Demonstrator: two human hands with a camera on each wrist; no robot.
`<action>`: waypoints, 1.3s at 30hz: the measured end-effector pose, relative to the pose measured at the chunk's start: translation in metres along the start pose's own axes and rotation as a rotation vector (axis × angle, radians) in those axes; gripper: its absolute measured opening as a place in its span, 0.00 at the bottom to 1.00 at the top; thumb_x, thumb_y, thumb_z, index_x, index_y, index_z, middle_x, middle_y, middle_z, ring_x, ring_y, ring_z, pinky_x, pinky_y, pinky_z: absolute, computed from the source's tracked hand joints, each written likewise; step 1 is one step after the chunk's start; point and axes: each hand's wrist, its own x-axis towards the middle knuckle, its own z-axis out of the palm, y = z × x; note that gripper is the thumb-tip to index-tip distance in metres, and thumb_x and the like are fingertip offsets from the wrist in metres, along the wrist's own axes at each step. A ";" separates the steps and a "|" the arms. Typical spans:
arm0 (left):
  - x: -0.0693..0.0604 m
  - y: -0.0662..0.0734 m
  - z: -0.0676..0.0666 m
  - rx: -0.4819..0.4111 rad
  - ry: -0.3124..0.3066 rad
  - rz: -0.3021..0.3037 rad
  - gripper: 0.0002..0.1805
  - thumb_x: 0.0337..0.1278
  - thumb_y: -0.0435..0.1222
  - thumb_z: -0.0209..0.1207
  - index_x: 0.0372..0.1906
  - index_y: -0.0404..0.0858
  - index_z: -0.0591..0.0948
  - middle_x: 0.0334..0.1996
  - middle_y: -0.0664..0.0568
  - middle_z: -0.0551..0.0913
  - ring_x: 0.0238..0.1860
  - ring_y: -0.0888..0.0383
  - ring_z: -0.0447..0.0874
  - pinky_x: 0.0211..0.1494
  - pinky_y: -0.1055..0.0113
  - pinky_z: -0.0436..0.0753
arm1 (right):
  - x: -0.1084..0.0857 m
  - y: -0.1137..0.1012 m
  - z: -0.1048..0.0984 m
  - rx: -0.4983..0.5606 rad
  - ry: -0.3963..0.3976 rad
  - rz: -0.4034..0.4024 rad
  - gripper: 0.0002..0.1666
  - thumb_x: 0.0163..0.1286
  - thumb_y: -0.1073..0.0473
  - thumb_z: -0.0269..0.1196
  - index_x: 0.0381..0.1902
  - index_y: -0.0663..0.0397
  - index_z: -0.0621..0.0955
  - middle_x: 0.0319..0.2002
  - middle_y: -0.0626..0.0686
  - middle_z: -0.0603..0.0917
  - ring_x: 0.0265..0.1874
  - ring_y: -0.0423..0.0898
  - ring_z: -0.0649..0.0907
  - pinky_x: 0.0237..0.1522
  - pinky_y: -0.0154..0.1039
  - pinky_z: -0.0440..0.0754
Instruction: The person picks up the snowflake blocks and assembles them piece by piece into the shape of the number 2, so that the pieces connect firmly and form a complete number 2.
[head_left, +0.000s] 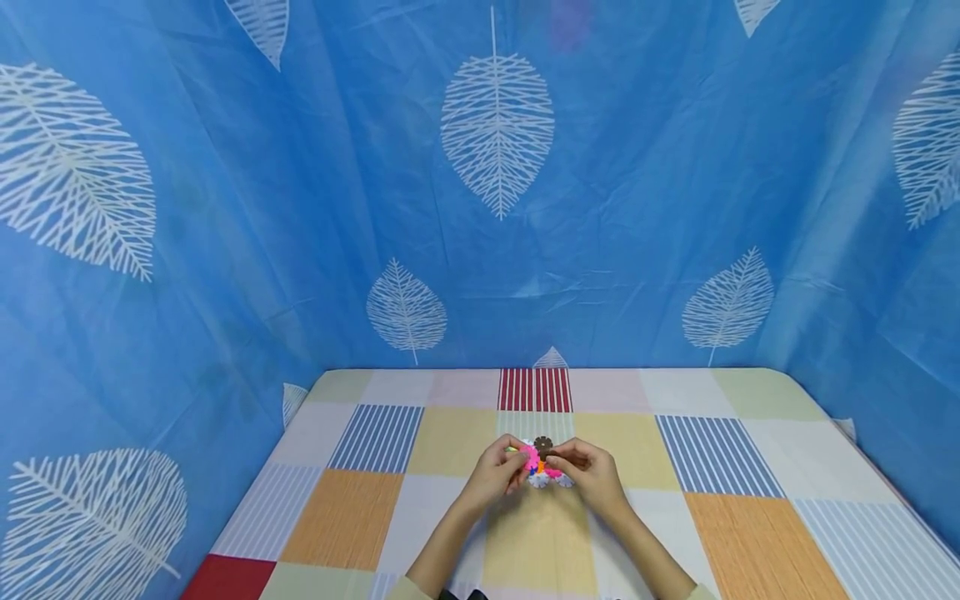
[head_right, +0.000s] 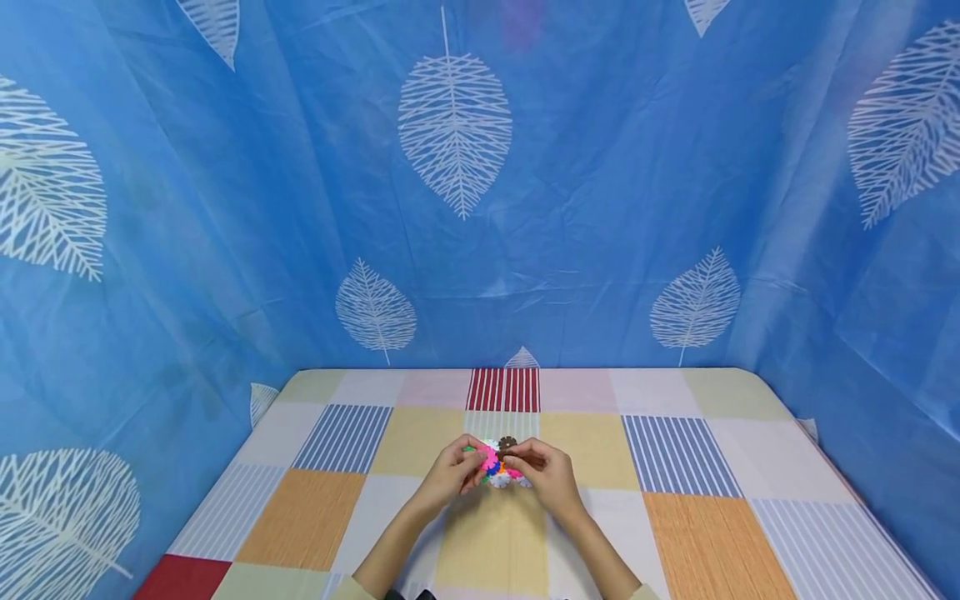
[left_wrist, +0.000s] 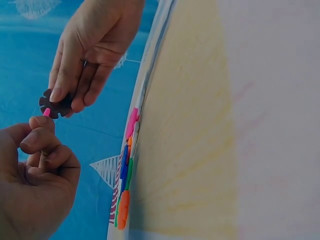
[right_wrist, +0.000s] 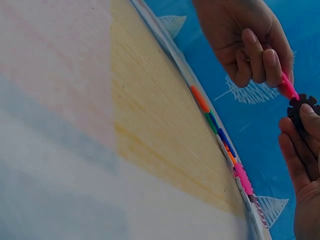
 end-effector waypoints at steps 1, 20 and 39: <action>0.000 0.000 0.000 0.004 -0.002 0.001 0.07 0.64 0.25 0.46 0.41 0.21 0.68 0.14 0.53 0.69 0.12 0.68 0.60 0.14 0.80 0.60 | 0.000 0.000 0.000 -0.001 -0.005 -0.007 0.03 0.57 0.75 0.62 0.31 0.71 0.79 0.31 0.65 0.83 0.31 0.50 0.85 0.35 0.35 0.83; -0.001 -0.010 0.005 0.101 0.036 0.071 0.11 0.63 0.24 0.48 0.42 0.17 0.74 0.17 0.53 0.69 0.18 0.67 0.64 0.19 0.80 0.62 | -0.004 0.005 0.001 -0.176 -0.020 -0.214 0.07 0.50 0.78 0.65 0.27 0.65 0.82 0.28 0.59 0.84 0.29 0.50 0.84 0.36 0.30 0.82; 0.008 -0.064 -0.002 -0.010 0.077 0.141 0.08 0.63 0.32 0.50 0.40 0.29 0.74 0.14 0.59 0.72 0.11 0.70 0.62 0.12 0.80 0.63 | -0.004 0.049 -0.009 -0.313 -0.012 -0.224 0.17 0.52 0.70 0.68 0.42 0.63 0.82 0.34 0.54 0.85 0.31 0.46 0.84 0.35 0.35 0.82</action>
